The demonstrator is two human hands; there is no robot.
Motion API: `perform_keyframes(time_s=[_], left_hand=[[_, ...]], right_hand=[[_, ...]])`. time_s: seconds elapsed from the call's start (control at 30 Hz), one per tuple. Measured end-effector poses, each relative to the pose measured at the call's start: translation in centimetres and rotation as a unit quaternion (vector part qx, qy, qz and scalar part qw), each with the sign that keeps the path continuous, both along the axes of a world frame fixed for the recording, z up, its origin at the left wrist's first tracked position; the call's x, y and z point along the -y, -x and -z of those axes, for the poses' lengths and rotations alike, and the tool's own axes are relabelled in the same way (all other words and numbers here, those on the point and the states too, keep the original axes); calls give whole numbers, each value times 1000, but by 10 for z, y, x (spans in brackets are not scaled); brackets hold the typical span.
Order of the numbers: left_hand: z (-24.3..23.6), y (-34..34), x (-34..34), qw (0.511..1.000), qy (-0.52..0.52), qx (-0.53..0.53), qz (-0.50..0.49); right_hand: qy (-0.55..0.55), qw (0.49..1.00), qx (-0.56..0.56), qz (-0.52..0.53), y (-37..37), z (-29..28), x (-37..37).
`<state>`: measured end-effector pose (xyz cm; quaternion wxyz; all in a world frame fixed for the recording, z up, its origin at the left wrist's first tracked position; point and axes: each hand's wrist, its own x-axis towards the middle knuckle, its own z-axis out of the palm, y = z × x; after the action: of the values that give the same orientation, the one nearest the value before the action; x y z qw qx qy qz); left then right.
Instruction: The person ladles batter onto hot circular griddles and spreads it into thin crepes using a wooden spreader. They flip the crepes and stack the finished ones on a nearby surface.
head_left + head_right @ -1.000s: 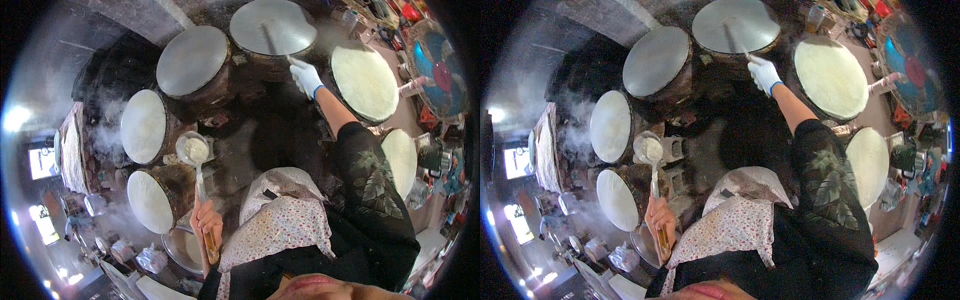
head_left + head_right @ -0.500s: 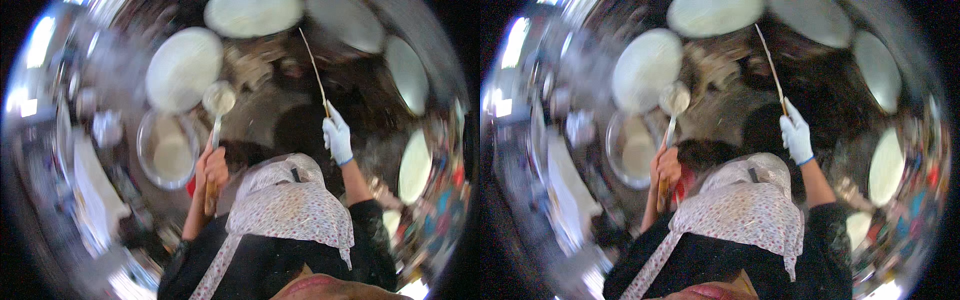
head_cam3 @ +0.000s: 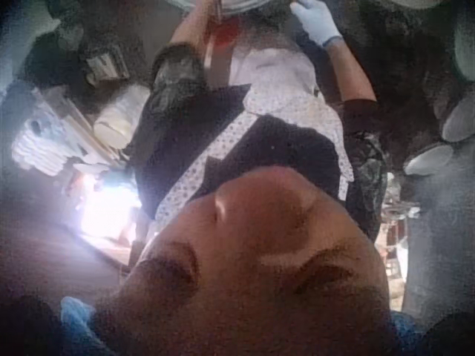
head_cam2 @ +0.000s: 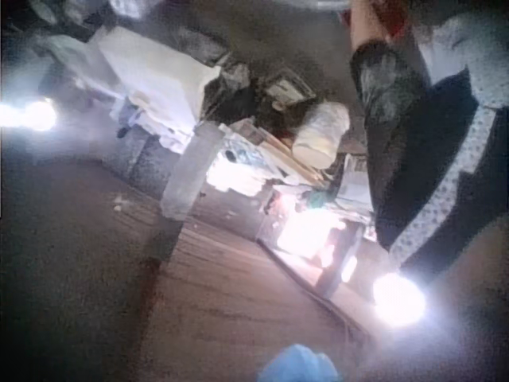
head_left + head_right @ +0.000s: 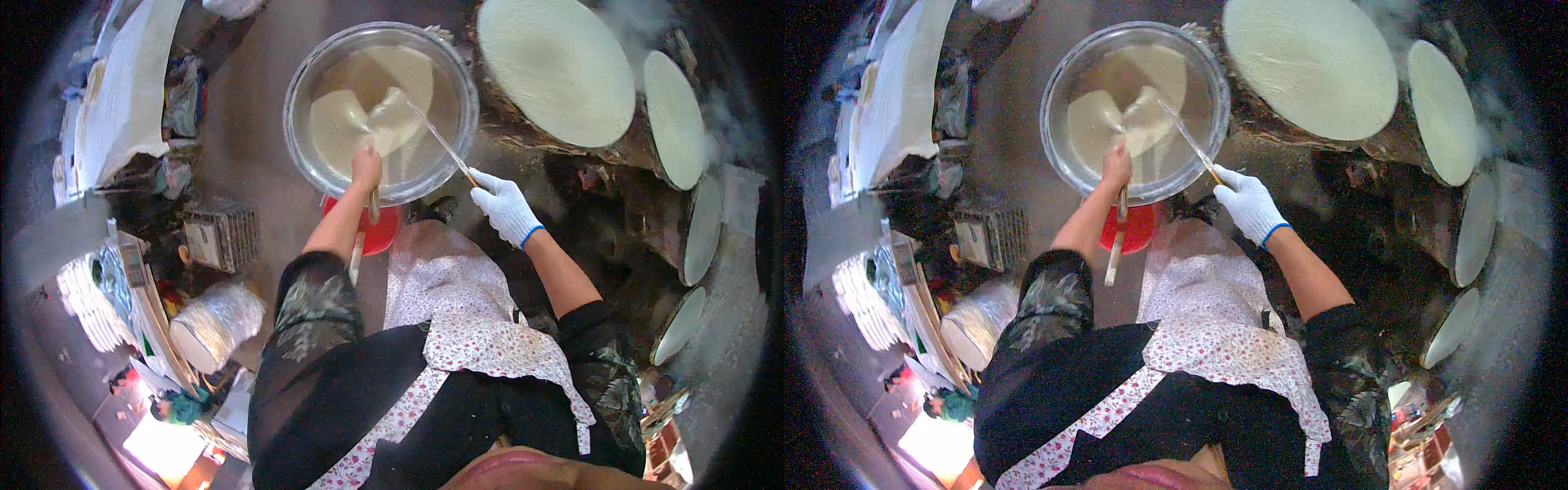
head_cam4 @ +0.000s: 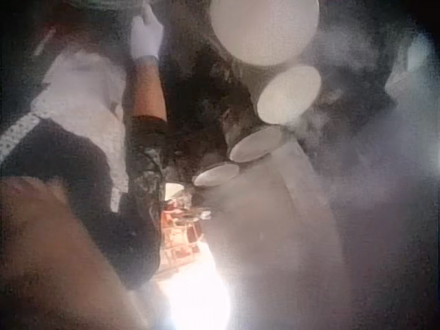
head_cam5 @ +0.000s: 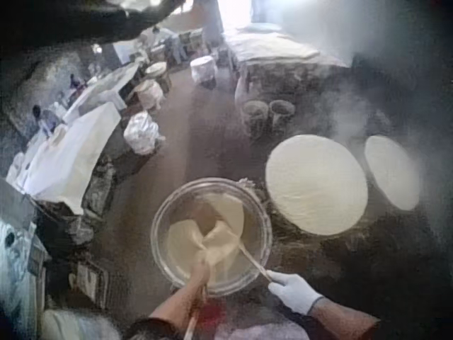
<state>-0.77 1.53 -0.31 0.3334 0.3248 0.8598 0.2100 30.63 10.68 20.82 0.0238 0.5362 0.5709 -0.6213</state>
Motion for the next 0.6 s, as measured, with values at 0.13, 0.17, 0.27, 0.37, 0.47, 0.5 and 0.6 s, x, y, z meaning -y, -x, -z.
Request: perform_keyframes(time_s=[0.13, 0.17, 0.27, 0.37, 0.47, 0.5, 0.6], left_hand=[[3, 0, 56, 988, -150, 39, 10], [2, -1, 51, 982, -174, 51, -49], [6, -17, 21, 881, -62, 373, -284], [0, -46, 9, 485, -125, 729, -468], [-39, -72, 9, 354, -208, 821, -397], [-61, -79, 8, 275, -227, 855, -377], [-143, -84, 2, 206, -257, 880, -342]], right_hand=[[-37, 998, 13, -52, 37, 42, -7], [-83, 993, -52, -71, 47, 55, -6], [-150, 979, -102, -90, 65, 86, 5], [-80, 992, 39, -92, 59, 87, 29], [-18, 996, 62, -60, 40, 58, 54], [-38, 998, 32, -35, 34, 43, 61], [-80, 996, -27, -11, 24, -11, 76]])
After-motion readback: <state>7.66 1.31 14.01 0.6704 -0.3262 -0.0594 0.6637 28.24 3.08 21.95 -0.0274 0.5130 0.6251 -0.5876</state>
